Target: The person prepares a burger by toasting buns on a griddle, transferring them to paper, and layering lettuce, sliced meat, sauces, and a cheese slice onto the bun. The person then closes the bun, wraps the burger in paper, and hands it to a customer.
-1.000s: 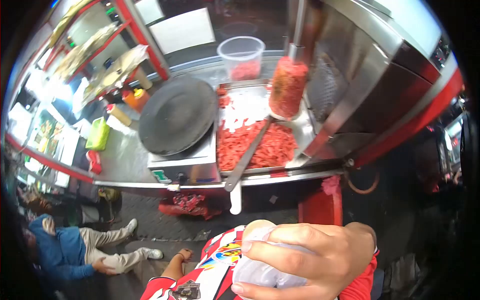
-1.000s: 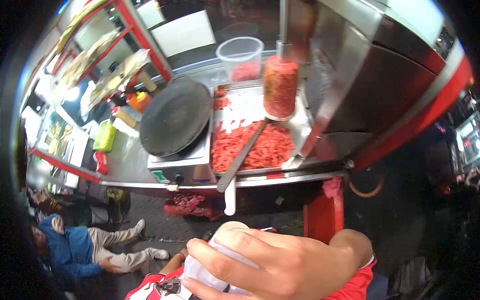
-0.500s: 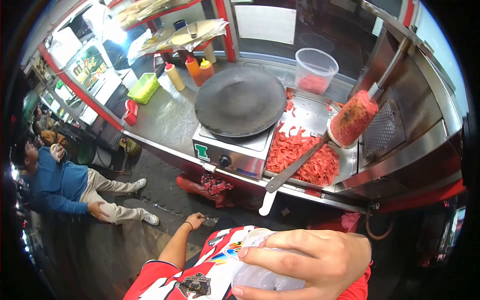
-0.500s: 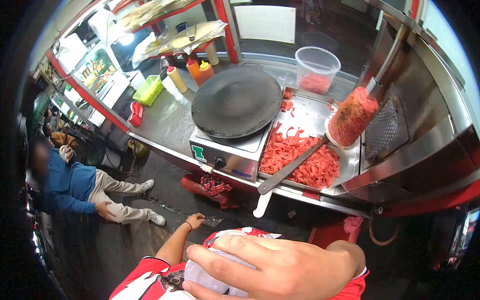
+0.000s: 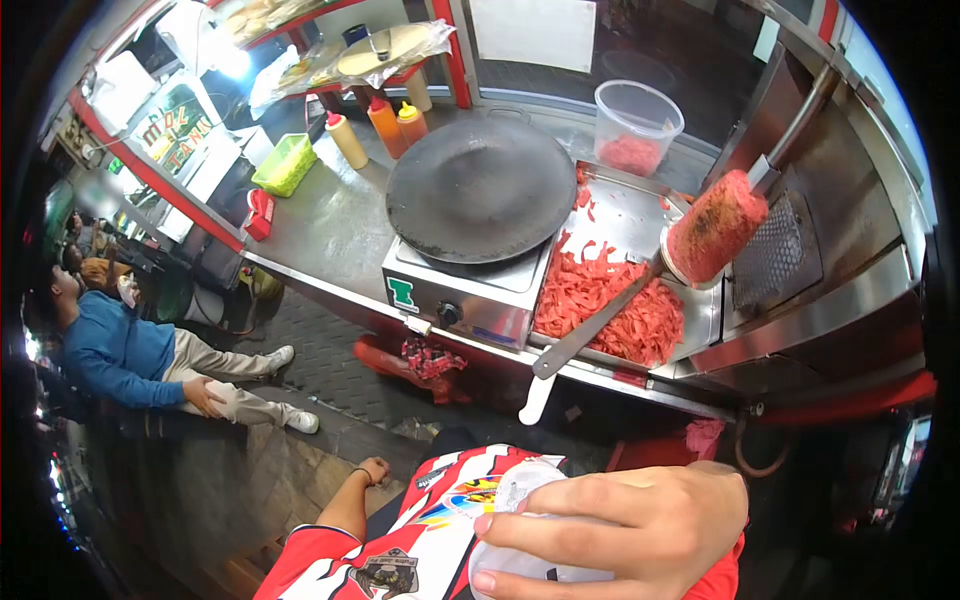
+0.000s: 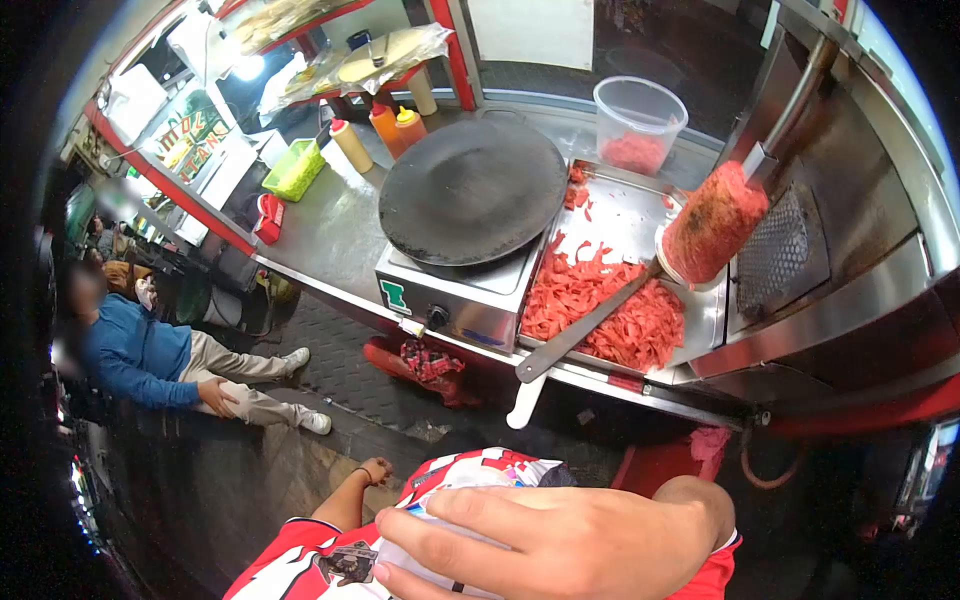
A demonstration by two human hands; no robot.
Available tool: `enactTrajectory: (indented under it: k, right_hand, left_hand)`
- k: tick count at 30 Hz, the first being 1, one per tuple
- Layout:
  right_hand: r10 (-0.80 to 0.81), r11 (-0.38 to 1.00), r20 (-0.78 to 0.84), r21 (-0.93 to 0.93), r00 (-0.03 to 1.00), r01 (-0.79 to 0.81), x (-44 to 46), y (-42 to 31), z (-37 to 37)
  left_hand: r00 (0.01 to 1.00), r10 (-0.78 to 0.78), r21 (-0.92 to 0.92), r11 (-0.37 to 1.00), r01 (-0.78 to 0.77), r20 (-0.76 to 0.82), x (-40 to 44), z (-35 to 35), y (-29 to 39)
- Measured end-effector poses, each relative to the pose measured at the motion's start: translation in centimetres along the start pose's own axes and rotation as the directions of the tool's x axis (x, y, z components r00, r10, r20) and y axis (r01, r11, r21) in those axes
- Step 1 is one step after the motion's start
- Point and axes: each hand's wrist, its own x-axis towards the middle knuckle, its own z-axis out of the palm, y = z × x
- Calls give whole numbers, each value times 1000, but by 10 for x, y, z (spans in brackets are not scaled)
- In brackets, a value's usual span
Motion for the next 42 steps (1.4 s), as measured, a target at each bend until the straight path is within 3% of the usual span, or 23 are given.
enactTrajectory:
  k: [2, 4, 6, 14, 18, 22, 24, 28, 31, 34, 37, 38, 41, 42]
  right_hand:
    - [-23, 1000, 91, -15, 996, 25, 3, -1, -8]
    - [-77, 996, -130, -52, 988, 71, -9, 3, 15]
    - [-103, 994, -252, -65, 962, 89, -11, 2, 24]
    - [-63, 983, -203, 154, 977, 96, 14, 5, 22]
    - [-140, 961, -172, 212, 975, 176, 33, 21, 37]
    - [-163, 910, -126, 364, 979, 198, 55, 37, 58]
    - [-192, 878, -102, 427, 976, 217, 72, 45, 71]
    - [-269, 840, -52, 477, 962, 260, 109, 57, 102]
    - [-283, 800, -30, 544, 959, 253, 142, 65, 130]
    - [-307, 780, -8, 571, 952, 257, 180, 71, 154]
    - [-340, 767, -15, 574, 940, 287, 213, 76, 177]
    - [-351, 757, -29, 580, 936, 302, 221, 78, 186]
    - [-361, 741, -68, 584, 930, 330, 237, 83, 209]
    - [-362, 744, -59, 583, 930, 326, 241, 84, 212]
  left_hand:
    - [1000, 12, -24, 1000, -12, -8, 7, 1, 3]
    - [1000, 21, 4, 1000, -21, -14, 10, -2, 12]
    - [991, 126, 25, 992, -125, -47, 12, -6, 32]
    - [882, 436, 124, 899, -419, -178, -5, -26, 101]
    - [927, 346, -9, 937, -350, -144, -27, -29, 95]
    - [944, 271, -13, 960, -279, -189, -23, -10, 37]
    - [969, 210, -70, 973, -220, -131, 12, 18, -25]
    - [1000, 7, -2, 1000, -7, -14, -8, 21, -65]
    - [988, -108, -114, 986, 121, 108, -5, 16, -91]
    - [1000, -16, -78, 997, 17, 11, 12, 0, -108]
    - [988, 82, -223, 969, -109, -128, 25, -18, -111]
    - [969, 131, -181, 969, -170, -210, 23, -23, -110]
    - [966, 171, -100, 976, -192, -194, 17, -13, -118]
    - [982, 174, -45, 983, -178, -77, 20, -7, -126]
